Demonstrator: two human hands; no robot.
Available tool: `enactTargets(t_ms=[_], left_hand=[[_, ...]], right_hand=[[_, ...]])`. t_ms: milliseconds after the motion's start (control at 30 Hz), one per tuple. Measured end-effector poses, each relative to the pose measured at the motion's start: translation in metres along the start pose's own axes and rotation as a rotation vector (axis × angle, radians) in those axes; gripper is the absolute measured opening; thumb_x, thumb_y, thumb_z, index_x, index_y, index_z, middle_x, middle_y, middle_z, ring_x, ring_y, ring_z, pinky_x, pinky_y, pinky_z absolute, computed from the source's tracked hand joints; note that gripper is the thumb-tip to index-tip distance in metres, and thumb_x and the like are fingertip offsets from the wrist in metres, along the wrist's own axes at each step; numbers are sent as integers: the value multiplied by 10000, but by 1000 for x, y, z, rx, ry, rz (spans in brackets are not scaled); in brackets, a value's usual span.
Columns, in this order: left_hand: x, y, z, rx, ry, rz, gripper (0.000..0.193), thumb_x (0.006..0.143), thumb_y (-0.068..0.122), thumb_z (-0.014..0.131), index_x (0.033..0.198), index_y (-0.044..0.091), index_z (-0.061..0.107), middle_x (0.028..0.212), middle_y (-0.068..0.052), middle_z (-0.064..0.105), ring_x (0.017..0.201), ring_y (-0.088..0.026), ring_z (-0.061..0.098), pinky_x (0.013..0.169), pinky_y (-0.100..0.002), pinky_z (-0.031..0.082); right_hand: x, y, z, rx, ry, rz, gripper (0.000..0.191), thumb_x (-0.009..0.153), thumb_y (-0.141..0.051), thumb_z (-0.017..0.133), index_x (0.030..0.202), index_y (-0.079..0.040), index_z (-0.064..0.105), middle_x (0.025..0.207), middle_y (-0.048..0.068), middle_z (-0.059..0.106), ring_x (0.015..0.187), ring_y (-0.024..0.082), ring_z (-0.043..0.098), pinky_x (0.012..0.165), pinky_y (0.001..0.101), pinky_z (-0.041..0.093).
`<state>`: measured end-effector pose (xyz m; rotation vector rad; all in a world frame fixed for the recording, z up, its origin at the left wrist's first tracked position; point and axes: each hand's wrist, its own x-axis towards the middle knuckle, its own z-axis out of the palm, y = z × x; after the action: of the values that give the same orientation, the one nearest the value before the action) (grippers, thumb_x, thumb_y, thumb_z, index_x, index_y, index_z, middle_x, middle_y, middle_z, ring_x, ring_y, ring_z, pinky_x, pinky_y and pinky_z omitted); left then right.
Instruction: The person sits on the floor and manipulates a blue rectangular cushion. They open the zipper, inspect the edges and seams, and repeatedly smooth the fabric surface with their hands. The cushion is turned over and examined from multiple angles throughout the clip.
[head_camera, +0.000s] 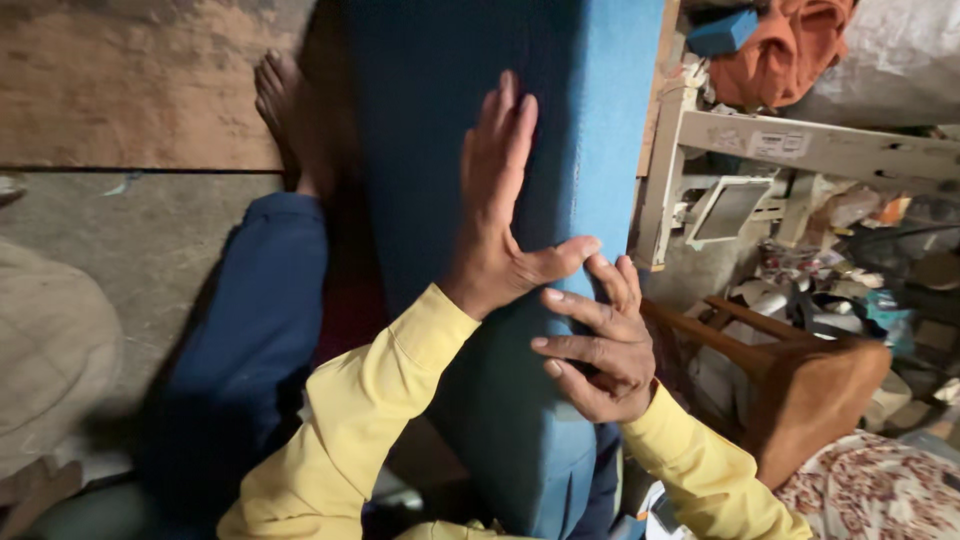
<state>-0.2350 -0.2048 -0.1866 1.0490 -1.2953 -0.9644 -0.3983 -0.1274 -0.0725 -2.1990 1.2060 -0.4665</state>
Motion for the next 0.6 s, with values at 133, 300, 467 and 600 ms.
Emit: enactTargets(t_ms=[133, 300, 467, 600], left_hand=[[9, -4, -12, 17, -36, 53, 1138, 882, 536, 832, 1665, 124, 115, 1737, -180, 91, 1630, -349, 134, 1314, -486, 150], [36, -19, -17, 55, -57, 107, 1127, 913, 484, 851, 1660, 122, 88, 1731, -166, 68, 1624, -341, 108, 1325, -462, 144], [72, -47, -8, -10, 20, 134, 915, 971, 388, 863, 1566, 85, 236, 1618, -150, 261, 1519, -281, 277, 1262, -403, 273], [123, -80, -7, -186, 19, -183, 404, 919, 299, 801, 1108, -15, 631, 1071, -205, 639, 995, -260, 601, 919, -413, 505]], right_hand=[[5, -1, 5, 8, 34, 16, 206, 801, -109, 800, 996, -175, 798, 1375, 73, 665, 1550, 341, 359, 1334, 501, 102], [10, -1, 10, 29, 48, -17, 200, 797, -109, 801, 986, -173, 796, 1361, 76, 672, 1524, 339, 386, 1312, 489, 115], [11, -1, 13, 42, 78, -25, 199, 801, -111, 802, 990, -175, 794, 1360, 63, 673, 1523, 332, 390, 1313, 479, 117], [17, -3, 13, 44, 57, -31, 187, 814, -114, 795, 990, -176, 798, 1368, 60, 671, 1519, 327, 386, 1302, 479, 119]])
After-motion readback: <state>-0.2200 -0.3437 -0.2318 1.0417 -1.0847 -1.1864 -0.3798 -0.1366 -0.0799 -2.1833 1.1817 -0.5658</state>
